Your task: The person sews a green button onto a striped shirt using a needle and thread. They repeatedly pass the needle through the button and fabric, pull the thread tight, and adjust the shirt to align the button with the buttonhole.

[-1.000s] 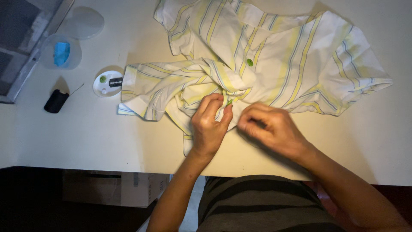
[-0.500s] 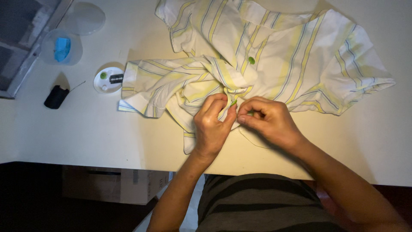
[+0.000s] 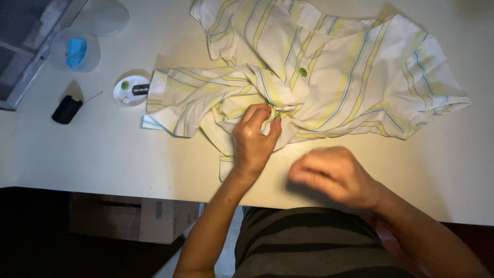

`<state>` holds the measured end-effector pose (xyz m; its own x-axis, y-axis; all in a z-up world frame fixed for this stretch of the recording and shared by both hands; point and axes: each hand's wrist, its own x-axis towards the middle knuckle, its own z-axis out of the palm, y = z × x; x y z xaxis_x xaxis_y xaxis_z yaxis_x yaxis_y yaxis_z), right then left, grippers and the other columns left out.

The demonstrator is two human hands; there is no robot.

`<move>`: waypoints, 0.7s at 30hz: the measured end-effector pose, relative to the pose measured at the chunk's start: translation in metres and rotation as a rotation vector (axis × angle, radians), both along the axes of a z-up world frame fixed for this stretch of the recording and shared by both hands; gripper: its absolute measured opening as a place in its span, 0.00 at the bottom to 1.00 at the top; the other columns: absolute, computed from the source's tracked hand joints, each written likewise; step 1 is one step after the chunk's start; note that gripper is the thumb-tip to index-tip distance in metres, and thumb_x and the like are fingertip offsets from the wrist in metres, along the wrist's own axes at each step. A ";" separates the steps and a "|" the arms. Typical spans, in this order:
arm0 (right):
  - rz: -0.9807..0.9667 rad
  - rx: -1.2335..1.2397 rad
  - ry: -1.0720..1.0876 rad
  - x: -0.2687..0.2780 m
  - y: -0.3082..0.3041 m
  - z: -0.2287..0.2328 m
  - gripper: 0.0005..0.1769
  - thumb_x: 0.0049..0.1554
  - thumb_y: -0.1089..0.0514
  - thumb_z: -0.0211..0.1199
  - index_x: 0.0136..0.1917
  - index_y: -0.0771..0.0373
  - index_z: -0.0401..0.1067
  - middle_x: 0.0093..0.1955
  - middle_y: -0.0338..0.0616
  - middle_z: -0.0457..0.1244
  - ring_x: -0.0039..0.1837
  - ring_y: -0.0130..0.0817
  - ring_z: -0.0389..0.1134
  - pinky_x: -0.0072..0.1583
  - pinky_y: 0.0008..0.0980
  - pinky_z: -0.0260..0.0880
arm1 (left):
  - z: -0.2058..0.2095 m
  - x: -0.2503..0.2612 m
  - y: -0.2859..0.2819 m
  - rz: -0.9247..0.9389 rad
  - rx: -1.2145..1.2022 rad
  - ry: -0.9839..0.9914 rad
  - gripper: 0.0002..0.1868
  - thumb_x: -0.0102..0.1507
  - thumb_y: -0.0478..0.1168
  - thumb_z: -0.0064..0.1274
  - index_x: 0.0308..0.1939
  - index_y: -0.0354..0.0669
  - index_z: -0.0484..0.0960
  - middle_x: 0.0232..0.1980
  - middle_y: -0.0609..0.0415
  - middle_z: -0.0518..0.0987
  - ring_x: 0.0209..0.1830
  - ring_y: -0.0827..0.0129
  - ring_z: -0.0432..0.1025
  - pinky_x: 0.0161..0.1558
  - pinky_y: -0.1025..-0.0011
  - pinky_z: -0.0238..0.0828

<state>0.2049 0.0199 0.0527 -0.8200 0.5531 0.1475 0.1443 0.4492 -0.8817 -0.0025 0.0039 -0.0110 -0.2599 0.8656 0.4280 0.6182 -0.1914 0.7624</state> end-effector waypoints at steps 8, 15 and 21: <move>0.324 -0.450 0.677 0.040 0.034 0.029 0.05 0.59 0.59 0.63 0.43 0.62 0.77 0.36 0.43 0.69 0.36 0.37 0.71 0.50 0.44 0.65 | -0.010 -0.012 0.002 0.007 -0.027 0.021 0.10 0.56 0.29 0.63 0.39 0.32 0.79 0.44 0.46 0.81 0.42 0.51 0.78 0.44 0.62 0.75; -0.413 -0.458 0.392 0.052 0.068 0.011 0.18 0.60 0.74 0.54 0.63 0.64 0.66 0.40 0.51 0.68 0.43 0.32 0.73 0.46 0.25 0.77 | -0.005 -0.013 -0.006 -0.040 -0.065 -0.024 0.11 0.55 0.30 0.65 0.38 0.31 0.80 0.43 0.46 0.79 0.42 0.52 0.78 0.44 0.63 0.75; -0.092 -0.945 0.976 0.058 0.064 -0.031 0.08 0.73 0.62 0.56 0.57 0.67 0.74 0.47 0.54 0.72 0.38 0.36 0.73 0.45 0.31 0.69 | -0.001 -0.007 -0.019 -0.078 -0.085 -0.047 0.12 0.57 0.33 0.67 0.40 0.33 0.81 0.43 0.47 0.80 0.42 0.53 0.78 0.45 0.65 0.76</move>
<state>0.2630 0.0836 0.0220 -0.5557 0.8120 0.1786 -0.7131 -0.3551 -0.6044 -0.0093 -0.0151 -0.0121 -0.2084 0.9168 0.3408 0.5672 -0.1706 0.8057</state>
